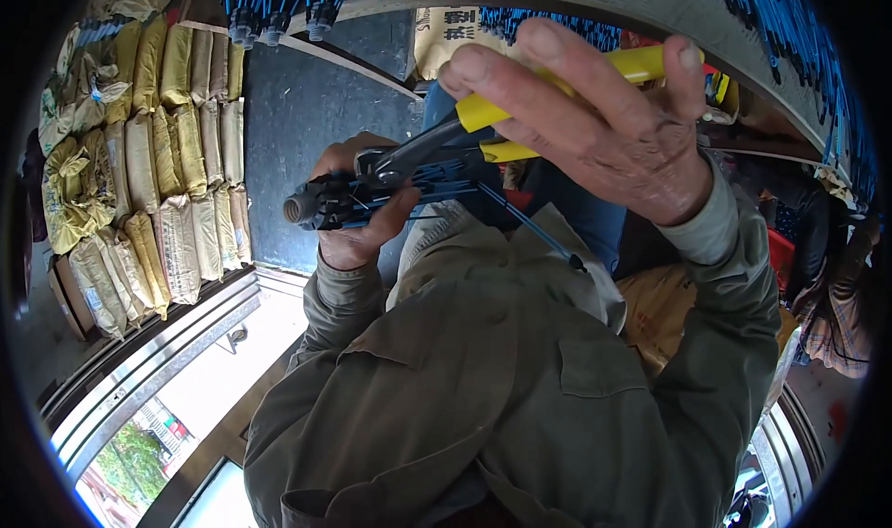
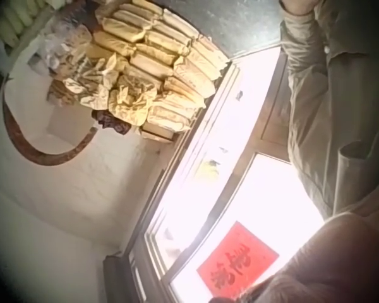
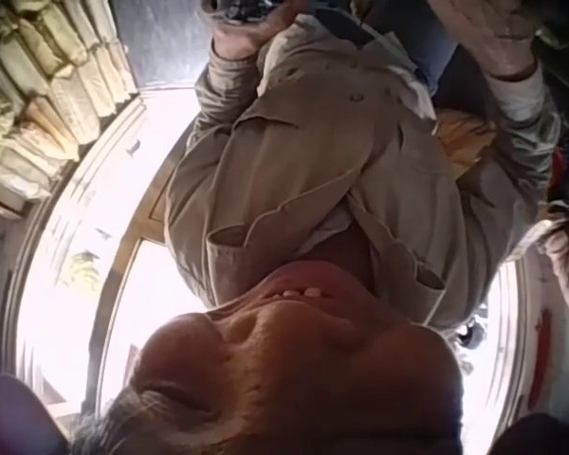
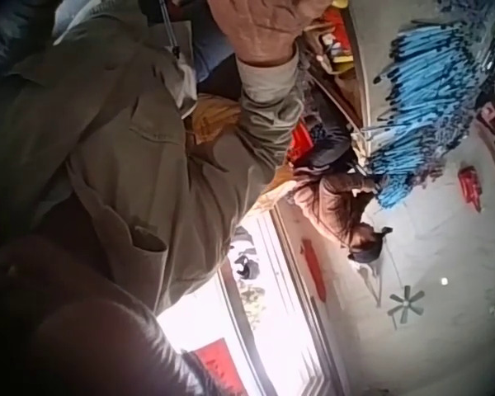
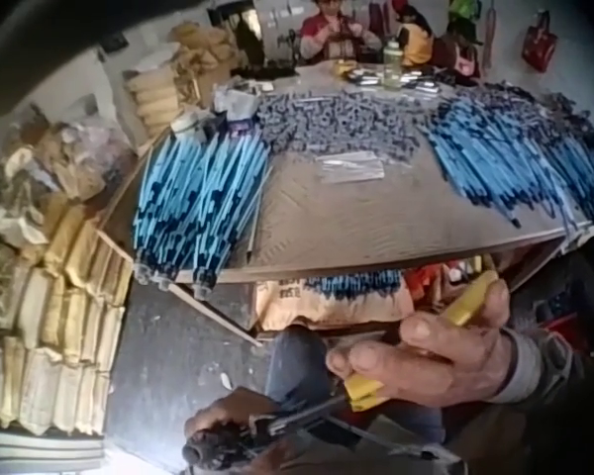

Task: The person assembles blue tubes with black connectors by hand, using pliers to crimp and fit the parts together.

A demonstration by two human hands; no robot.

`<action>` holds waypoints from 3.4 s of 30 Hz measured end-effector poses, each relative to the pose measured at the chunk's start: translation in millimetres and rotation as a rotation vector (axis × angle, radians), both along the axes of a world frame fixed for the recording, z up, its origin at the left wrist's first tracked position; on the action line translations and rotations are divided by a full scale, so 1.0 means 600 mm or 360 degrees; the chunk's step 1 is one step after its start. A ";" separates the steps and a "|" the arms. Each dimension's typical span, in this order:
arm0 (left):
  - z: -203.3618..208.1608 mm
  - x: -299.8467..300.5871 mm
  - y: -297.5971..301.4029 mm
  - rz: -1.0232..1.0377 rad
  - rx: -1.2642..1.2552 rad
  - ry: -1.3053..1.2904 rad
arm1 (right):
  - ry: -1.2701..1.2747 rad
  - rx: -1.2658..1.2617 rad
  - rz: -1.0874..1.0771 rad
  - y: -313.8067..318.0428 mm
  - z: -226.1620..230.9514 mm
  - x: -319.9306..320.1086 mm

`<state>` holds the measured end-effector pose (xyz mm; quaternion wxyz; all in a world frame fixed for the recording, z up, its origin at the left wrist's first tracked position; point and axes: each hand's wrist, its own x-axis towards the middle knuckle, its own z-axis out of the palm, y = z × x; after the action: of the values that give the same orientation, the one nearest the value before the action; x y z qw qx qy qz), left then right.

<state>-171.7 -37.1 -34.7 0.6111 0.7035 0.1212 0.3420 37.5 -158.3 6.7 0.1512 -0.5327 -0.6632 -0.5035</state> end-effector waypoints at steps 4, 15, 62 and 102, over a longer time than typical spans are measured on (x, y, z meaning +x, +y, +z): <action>-0.002 0.011 -0.004 0.0031 0.0006 -0.0009 | -0.0229 -0.0157 -0.0244 -0.009 0.005 -0.005; -0.007 0.019 0.004 0.0070 0.0027 -0.0063 | 0.0031 0.0103 -0.0176 0.002 -0.046 -0.020; 0.011 0.007 0.019 -0.0363 -0.0108 -0.0003 | 0.1493 -0.1914 0.0495 -0.086 0.047 0.018; -0.009 0.004 0.007 -0.0034 -0.0103 -0.0238 | 0.0432 -0.1191 -0.0006 -0.035 0.068 -0.015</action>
<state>-169.4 -33.0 -39.9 0.6444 0.6572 0.0786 0.3830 28.6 -179.3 47.7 0.0319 -0.6140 -0.7738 -0.1524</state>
